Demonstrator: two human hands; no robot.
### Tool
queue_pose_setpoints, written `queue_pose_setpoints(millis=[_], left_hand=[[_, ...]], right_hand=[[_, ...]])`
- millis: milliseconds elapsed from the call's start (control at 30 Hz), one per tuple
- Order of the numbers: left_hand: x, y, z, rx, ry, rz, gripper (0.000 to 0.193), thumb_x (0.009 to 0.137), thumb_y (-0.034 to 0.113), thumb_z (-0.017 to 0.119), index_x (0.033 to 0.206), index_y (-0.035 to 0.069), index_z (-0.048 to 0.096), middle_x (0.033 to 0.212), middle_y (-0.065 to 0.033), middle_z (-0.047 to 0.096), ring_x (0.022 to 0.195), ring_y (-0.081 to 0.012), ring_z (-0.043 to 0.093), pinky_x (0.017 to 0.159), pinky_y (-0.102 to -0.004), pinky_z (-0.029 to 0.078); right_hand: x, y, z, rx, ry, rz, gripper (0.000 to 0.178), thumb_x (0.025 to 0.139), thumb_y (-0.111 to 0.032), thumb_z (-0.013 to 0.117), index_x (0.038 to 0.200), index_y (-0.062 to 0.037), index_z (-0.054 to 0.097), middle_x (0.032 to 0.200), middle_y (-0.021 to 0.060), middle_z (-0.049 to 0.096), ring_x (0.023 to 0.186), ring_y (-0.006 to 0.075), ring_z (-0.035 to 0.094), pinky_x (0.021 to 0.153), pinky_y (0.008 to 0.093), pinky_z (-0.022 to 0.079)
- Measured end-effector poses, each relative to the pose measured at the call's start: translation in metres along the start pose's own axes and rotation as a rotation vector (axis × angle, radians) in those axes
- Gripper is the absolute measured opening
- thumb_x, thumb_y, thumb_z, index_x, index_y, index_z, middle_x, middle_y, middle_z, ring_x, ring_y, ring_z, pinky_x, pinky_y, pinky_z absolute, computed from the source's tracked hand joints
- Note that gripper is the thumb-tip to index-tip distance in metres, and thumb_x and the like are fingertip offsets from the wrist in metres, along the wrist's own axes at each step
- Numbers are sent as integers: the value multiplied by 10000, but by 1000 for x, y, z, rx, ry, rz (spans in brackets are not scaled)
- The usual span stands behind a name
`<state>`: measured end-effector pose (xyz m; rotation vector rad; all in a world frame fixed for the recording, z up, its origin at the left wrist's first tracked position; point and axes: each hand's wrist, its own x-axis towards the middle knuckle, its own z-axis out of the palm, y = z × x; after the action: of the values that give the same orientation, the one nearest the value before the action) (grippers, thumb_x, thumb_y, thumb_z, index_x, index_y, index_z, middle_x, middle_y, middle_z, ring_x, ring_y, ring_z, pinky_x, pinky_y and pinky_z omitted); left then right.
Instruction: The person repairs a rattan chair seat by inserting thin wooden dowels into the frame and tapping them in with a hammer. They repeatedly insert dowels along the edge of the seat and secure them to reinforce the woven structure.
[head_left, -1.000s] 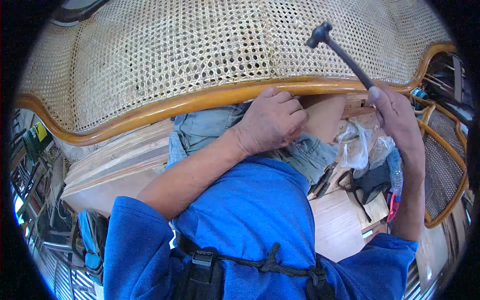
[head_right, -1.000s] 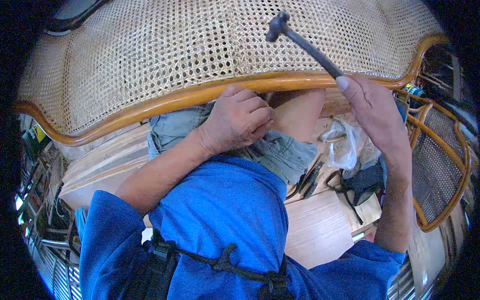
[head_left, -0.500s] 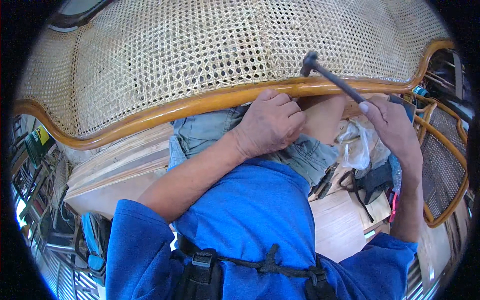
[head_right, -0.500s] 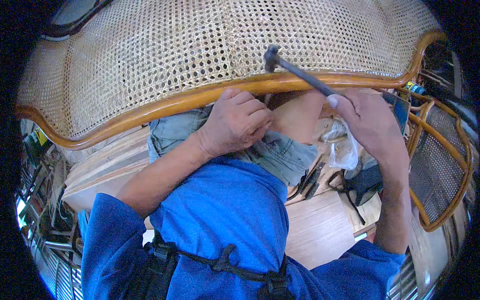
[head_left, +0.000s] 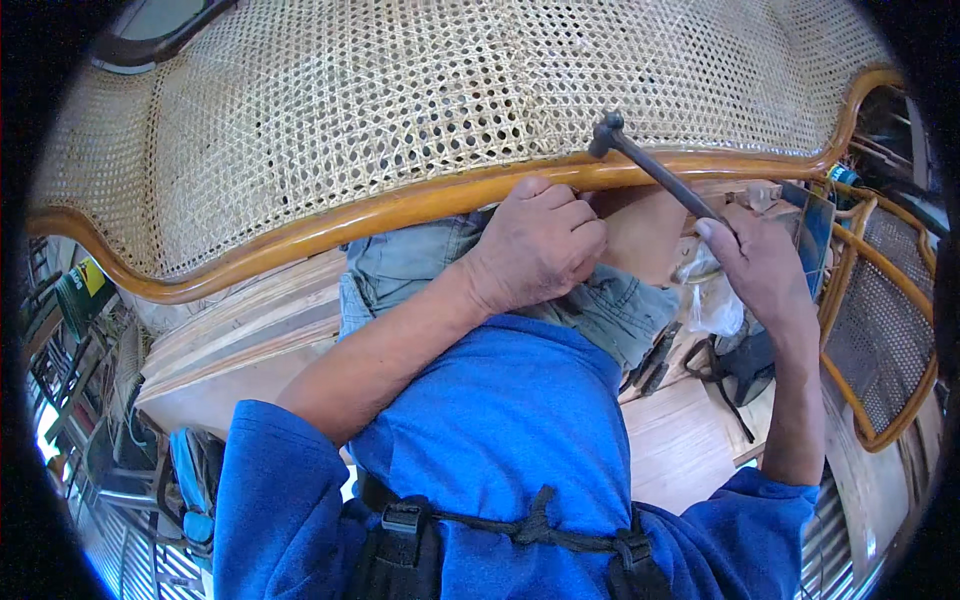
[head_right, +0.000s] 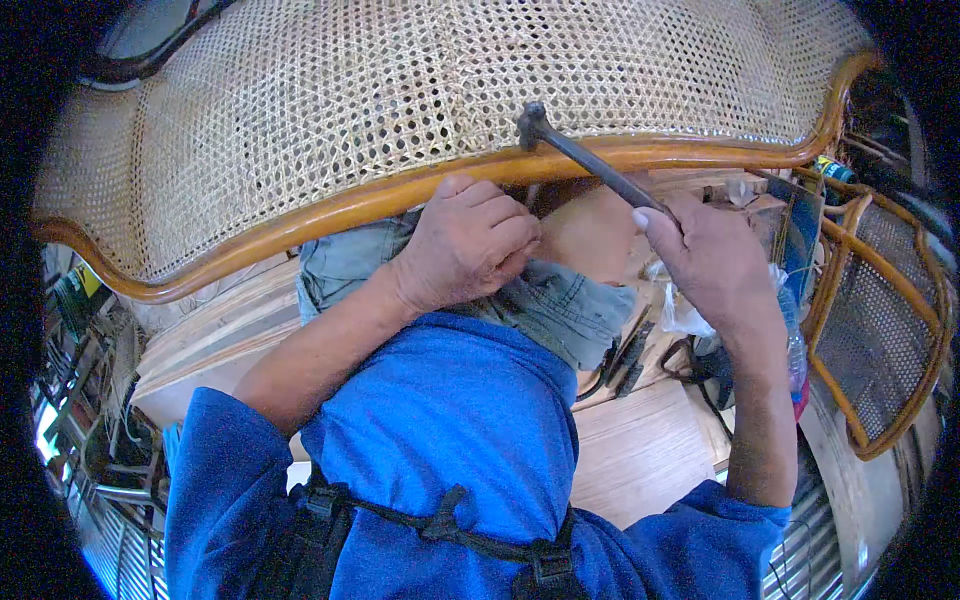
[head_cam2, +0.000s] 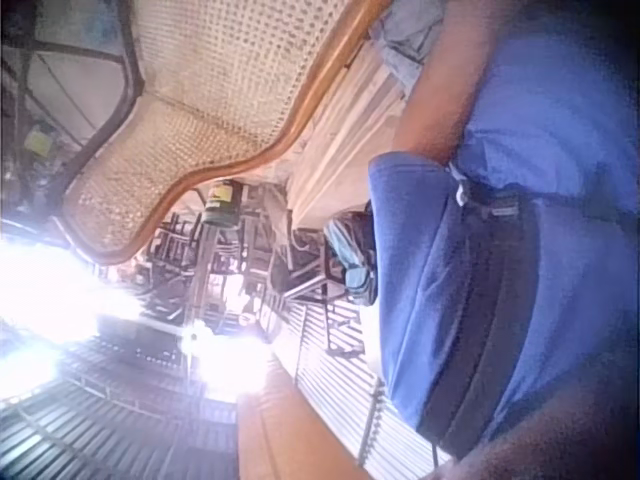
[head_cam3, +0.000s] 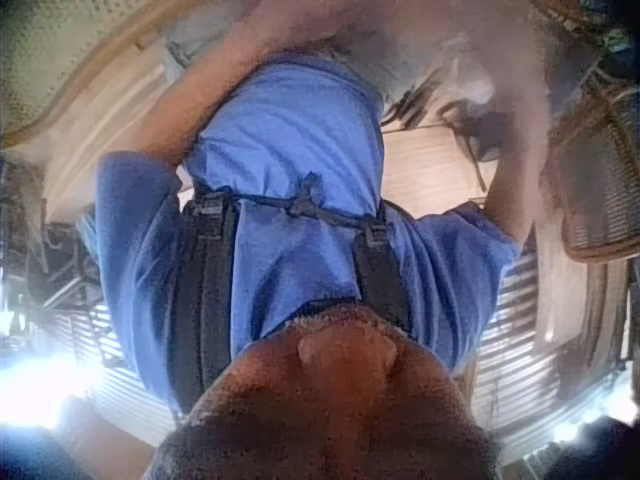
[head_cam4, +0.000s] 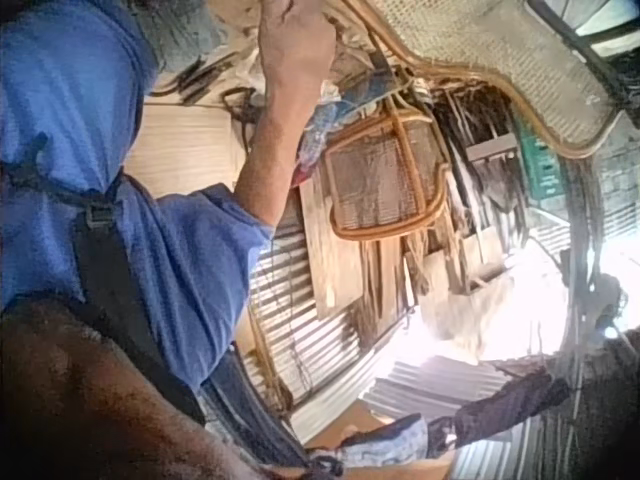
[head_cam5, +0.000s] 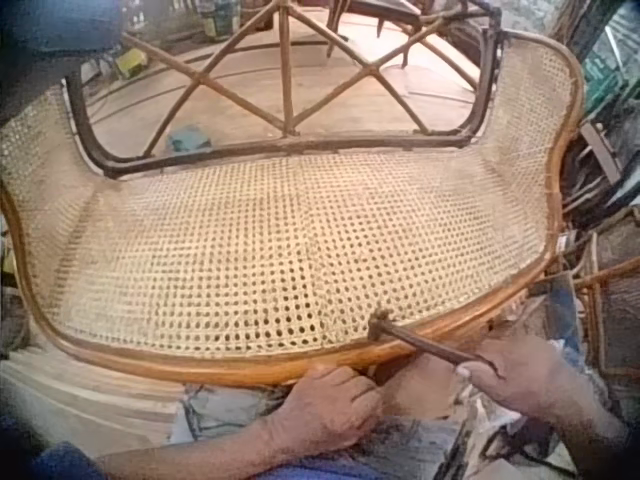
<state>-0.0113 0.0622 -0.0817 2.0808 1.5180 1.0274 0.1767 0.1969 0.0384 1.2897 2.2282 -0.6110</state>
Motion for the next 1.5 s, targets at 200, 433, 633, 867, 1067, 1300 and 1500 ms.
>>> queue_pose_setpoints(millis=[200, 433, 633, 867, 1067, 1300, 1500], left_hand=[[13, -3, -10, 128, 84, -112, 246, 693, 191, 645, 916, 103, 589, 938, -62, 566, 929, -247, 524, 788, -388, 397], [20, -3, -14, 330, -96, -255, 526, 737, 260, 656, 1217, 114, 500, 1275, -112, 436, 1220, -354, 350, 965, -495, 313], [-2, 4, -23, 315, -203, -250, 568, 726, 210, 658, 1247, 78, 471, 1308, -112, 409, 1247, -338, 336, 990, -489, 300], [-13, 3, -21, 330, -195, -232, 564, 721, 172, 651, 1238, 40, 466, 1321, -117, 405, 1266, -323, 334, 1008, -474, 290], [-13, 3, -21, 298, -183, -229, 576, 715, 162, 654, 1243, 39, 459, 1321, -122, 409, 1265, -322, 343, 1007, -473, 295], [-14, 1, -18, 322, -167, -219, 586, 711, 150, 656, 1249, 40, 451, 1320, -124, 412, 1260, -321, 350, 1008, -466, 296], [-15, 1, -19, 328, -153, -209, 580, 713, 150, 654, 1242, 22, 454, 1312, -127, 421, 1255, -316, 359, 1010, -460, 295]], right_hand=[[-12, 10, 3, 375, 353, -88, 314, 872, -325, 564, 863, -12, 569, 666, 102, 547, 624, 208, 539, 596, 329, 430], [-23, -5, 52, 568, 150, 176, 236, 833, -250, 601, 927, -42, 543, 645, 72, 494, 609, 175, 474, 576, 317, 404], [-32, -11, 94, 759, 141, 22, 236, 804, -166, 624, 964, -45, 499, 702, 128, 520, 632, 269, 530, 585, 375, 421], [-28, -30, 86, 690, 311, -25, 215, 814, -143, 600, 980, -56, 496, 738, 172, 535, 656, 345, 560, 592, 409, 437], [-24, -36, 96, 472, 287, 31, 212, 829, -119, 560, 1029, -80, 501, 768, 196, 553, 699, 399, 570, 594, 459, 438], [-28, -46, 97, 592, 449, 21, 190, 819, -108, 571, 989, -65, 498, 755, 202, 562, 675, 411, 564, 575, 472, 438], [-23, -36, 106, 492, 377, -9, 175, 821, -115, 572, 963, -55, 489, 724, 200, 557, 666, 410, 565, 567, 471, 441]])
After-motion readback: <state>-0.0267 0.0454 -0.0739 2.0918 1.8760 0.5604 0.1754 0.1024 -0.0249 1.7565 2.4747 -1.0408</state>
